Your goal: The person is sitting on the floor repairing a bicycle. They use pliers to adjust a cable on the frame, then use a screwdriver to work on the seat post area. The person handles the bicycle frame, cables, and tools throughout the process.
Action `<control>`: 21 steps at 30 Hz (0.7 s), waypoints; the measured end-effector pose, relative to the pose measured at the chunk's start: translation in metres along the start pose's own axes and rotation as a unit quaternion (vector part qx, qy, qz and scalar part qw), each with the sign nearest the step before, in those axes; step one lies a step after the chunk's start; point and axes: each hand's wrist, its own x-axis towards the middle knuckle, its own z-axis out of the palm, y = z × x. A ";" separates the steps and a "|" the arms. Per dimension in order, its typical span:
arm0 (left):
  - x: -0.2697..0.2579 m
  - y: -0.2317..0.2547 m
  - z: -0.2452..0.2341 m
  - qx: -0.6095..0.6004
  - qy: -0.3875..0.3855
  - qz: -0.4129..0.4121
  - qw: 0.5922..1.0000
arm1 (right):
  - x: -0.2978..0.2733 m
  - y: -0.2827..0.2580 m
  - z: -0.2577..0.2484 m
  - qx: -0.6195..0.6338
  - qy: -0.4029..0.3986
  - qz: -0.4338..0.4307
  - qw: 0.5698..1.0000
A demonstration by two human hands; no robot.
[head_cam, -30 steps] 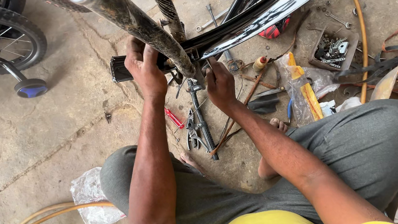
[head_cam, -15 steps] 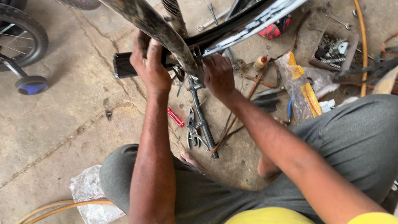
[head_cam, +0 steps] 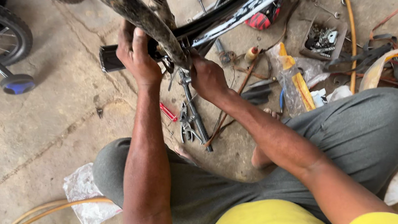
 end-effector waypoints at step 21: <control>-0.003 0.009 -0.004 0.020 -0.030 -0.018 0.999 | -0.009 0.049 0.063 -0.023 0.147 -0.065 0.987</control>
